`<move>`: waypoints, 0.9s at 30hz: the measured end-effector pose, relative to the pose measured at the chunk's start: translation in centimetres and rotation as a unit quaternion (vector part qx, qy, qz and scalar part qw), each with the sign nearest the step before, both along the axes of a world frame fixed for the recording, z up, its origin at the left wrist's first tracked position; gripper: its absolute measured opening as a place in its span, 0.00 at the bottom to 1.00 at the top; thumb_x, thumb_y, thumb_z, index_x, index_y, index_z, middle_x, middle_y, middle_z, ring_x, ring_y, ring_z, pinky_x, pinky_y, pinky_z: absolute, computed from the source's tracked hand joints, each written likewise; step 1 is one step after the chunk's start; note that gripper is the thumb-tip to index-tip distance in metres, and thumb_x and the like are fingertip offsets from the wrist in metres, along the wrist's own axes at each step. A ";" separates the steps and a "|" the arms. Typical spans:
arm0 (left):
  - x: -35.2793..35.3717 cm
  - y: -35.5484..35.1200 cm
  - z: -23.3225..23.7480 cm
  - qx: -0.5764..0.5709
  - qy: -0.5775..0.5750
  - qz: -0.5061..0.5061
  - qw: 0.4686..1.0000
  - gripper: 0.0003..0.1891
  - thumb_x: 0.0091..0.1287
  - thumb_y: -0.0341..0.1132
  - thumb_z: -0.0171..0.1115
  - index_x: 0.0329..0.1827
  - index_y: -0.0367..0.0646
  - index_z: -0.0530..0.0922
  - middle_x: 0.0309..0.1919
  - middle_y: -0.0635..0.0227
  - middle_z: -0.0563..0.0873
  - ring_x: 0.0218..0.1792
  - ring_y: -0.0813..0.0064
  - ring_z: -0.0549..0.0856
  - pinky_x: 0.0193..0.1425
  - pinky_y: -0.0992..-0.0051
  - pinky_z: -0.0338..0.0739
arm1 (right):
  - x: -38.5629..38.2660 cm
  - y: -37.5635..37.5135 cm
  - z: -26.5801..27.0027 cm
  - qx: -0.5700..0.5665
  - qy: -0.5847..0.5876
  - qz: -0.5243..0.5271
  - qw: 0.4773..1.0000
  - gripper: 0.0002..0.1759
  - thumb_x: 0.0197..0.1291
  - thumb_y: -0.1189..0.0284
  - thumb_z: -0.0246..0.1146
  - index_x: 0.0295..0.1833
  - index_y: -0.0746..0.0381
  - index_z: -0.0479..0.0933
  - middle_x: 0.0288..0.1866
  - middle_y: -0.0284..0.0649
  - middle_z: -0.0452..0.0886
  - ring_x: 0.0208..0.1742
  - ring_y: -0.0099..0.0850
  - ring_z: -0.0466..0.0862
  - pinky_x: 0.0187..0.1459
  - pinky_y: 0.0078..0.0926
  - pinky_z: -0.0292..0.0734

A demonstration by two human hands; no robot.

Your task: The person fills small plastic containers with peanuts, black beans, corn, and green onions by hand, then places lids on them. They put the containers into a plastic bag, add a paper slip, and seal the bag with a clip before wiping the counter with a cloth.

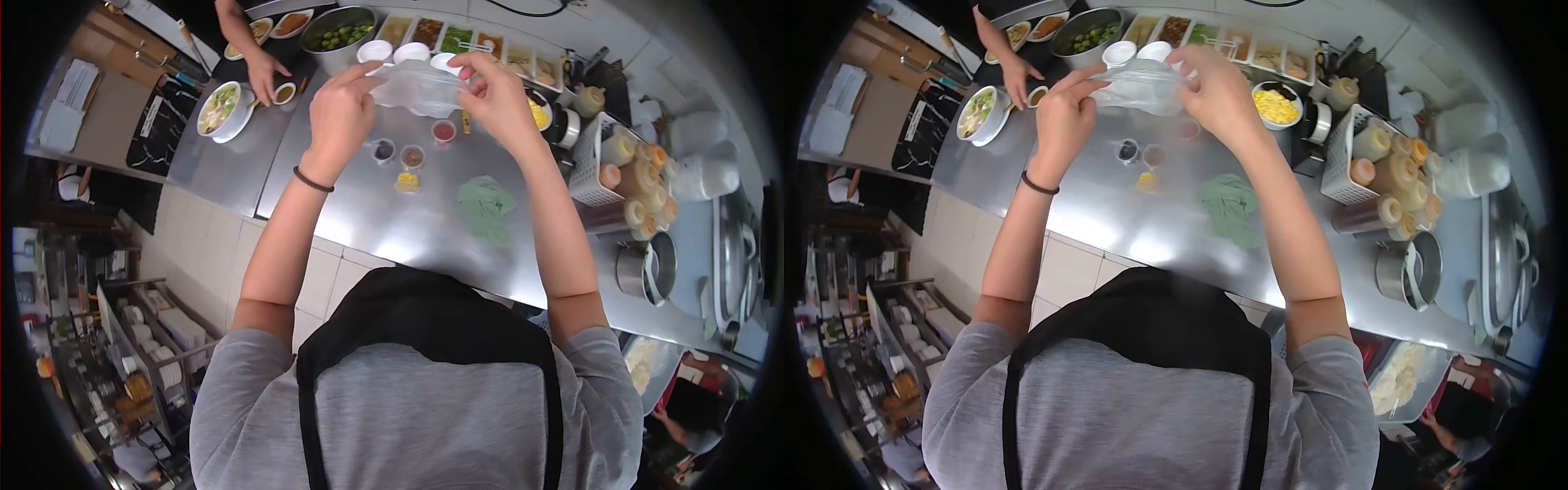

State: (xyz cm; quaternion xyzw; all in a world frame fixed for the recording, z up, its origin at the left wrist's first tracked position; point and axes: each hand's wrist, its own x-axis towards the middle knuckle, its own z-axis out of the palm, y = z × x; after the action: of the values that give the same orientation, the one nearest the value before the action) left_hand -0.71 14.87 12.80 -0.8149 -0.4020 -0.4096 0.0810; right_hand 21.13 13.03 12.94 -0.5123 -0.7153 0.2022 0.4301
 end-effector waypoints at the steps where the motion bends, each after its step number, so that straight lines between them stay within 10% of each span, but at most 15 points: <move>1: -1.0 -0.6 -0.1 -0.058 -0.006 0.024 0.998 0.13 0.49 0.20 0.52 0.33 0.40 0.83 0.39 0.69 0.84 0.26 0.70 0.81 0.31 0.76 0.74 | -0.4 0.5 -0.7 -0.002 0.008 0.006 1.000 0.18 0.48 0.75 0.62 0.47 0.61 0.74 0.34 0.42 0.78 0.32 0.33 0.80 0.35 0.28 0.76; 4: -4.9 -1.6 0.3 -0.110 -0.051 0.089 0.989 0.11 0.50 0.21 0.55 0.34 0.41 0.83 0.36 0.68 0.84 0.22 0.76 0.77 0.27 0.79 0.71 | -1.3 2.2 -4.7 -0.109 0.153 0.061 0.980 0.10 0.49 0.75 0.64 0.40 0.58 0.79 0.26 0.32 0.76 0.23 0.20 0.73 0.28 0.19 0.69; 6: -7.7 -2.1 0.3 -0.117 -0.055 0.122 0.984 0.11 0.51 0.21 0.55 0.35 0.41 0.83 0.35 0.67 0.84 0.20 0.75 0.76 0.27 0.78 0.71 | -1.8 3.5 -9.0 -0.262 0.019 0.033 0.964 0.07 0.50 0.71 0.61 0.34 0.62 0.80 0.29 0.42 0.80 0.31 0.35 0.81 0.36 0.31 0.76; 8: -10.5 -2.4 0.1 -0.122 -0.060 0.150 0.979 0.11 0.52 0.22 0.55 0.35 0.41 0.83 0.34 0.67 0.83 0.17 0.74 0.75 0.26 0.77 0.71 | -2.8 3.5 -12.9 -0.209 -0.191 0.015 0.959 0.08 0.50 0.67 0.62 0.31 0.61 0.80 0.27 0.43 0.81 0.32 0.38 0.82 0.36 0.34 0.76; 13: -16.2 -2.8 -1.9 -0.148 -0.098 0.159 0.971 0.14 0.52 0.18 0.54 0.39 0.40 0.82 0.35 0.65 0.83 0.17 0.77 0.71 0.25 0.79 0.68 | -6.7 -2.7 -13.5 -0.267 -0.157 0.062 0.949 0.07 0.50 0.68 0.62 0.30 0.61 0.79 0.30 0.44 0.81 0.34 0.42 0.81 0.37 0.36 0.75; 16: -18.8 -2.1 -2.8 -0.181 -0.110 0.135 0.968 0.15 0.52 0.17 0.53 0.40 0.40 0.81 0.38 0.65 0.83 0.19 0.79 0.70 0.24 0.80 0.66 | -9.2 -4.5 -16.6 -0.025 -0.224 -0.074 0.972 0.07 0.49 0.68 0.63 0.29 0.61 0.78 0.30 0.44 0.81 0.33 0.41 0.81 0.36 0.36 0.75; 24: -22.8 2.4 -5.5 -0.246 -0.131 0.046 0.959 0.15 0.54 0.17 0.53 0.41 0.39 0.81 0.38 0.66 0.82 0.20 0.82 0.70 0.24 0.82 0.64 | -7.9 -1.3 -15.5 -0.252 0.017 -0.180 0.951 0.09 0.51 0.68 0.63 0.34 0.62 0.81 0.30 0.46 0.82 0.31 0.41 0.82 0.35 0.35 0.75; 27: -22.6 3.8 -5.8 -0.261 -0.136 0.020 0.955 0.14 0.54 0.17 0.53 0.41 0.39 0.81 0.38 0.66 0.82 0.20 0.82 0.70 0.24 0.82 0.65 | -8.9 -2.6 -14.7 -0.336 -0.150 -0.180 0.912 0.08 0.49 0.70 0.64 0.32 0.63 0.81 0.28 0.45 0.82 0.30 0.40 0.82 0.34 0.32 0.75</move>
State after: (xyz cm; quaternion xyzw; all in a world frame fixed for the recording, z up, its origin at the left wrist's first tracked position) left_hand -23.30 18.71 6.99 -0.7357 -0.5185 -0.3958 -0.1824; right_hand 12.25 10.39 -1.74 -0.7707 -0.5573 0.2703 0.1495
